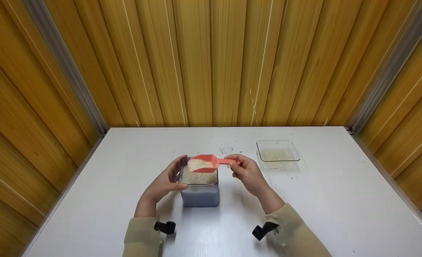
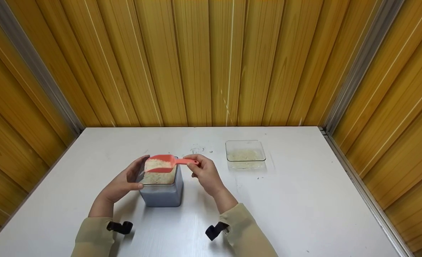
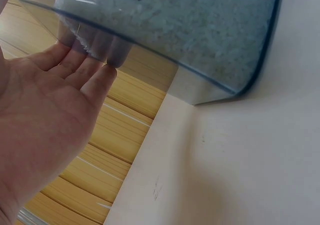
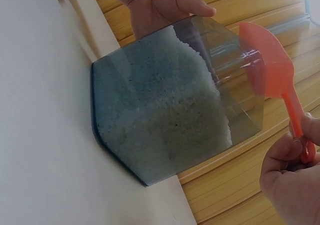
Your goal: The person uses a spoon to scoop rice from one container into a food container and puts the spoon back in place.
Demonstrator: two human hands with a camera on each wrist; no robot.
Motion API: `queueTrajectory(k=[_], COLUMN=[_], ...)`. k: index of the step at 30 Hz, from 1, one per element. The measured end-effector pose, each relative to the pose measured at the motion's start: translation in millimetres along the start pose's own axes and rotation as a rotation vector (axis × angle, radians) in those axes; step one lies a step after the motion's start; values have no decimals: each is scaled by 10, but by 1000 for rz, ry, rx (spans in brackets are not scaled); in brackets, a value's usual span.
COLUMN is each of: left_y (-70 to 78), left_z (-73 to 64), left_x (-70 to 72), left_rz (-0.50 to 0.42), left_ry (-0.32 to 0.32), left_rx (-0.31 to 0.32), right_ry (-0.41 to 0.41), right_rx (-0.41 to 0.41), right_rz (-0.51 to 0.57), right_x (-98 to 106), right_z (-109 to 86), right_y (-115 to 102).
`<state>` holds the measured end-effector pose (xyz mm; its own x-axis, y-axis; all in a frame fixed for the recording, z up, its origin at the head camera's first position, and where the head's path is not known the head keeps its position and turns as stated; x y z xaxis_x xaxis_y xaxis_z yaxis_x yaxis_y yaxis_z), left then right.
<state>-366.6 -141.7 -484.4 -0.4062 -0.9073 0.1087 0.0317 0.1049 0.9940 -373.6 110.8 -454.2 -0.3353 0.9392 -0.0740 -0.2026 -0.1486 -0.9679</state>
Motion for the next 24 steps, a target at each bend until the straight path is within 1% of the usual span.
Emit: queueTrajectory(k=[4, 9, 17, 24], left_y=[-1, -9, -22, -31], left_z=[2, -3, -7, -8], left_x=[4, 5, 11, 14], left_rz=[5, 10, 20, 22], left_ry=[7, 17, 7, 6], left_rx=[7, 14, -1, -2], right_ry=[20, 62, 165, 245], right_rx=[25, 42, 86, 84], right_rz=[-14, -27, -58, -57], right_x=[112, 305, 714, 1035], right_z=[-6, -27, -85, -163], right_y=[-121, -275, -500, -616])
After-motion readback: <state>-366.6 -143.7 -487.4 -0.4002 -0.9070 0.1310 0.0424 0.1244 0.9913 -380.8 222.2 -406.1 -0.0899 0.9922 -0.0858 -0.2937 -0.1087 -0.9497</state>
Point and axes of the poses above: each hand's wrist, its own z-axis towards the middle knuckle, its own x-axis out of the back of the hand, y = z × x, the point moved 8 cm from there along z, towards the middle knuckle, and after that the axes turned 3 degrees about x, right-handed, at the moved point
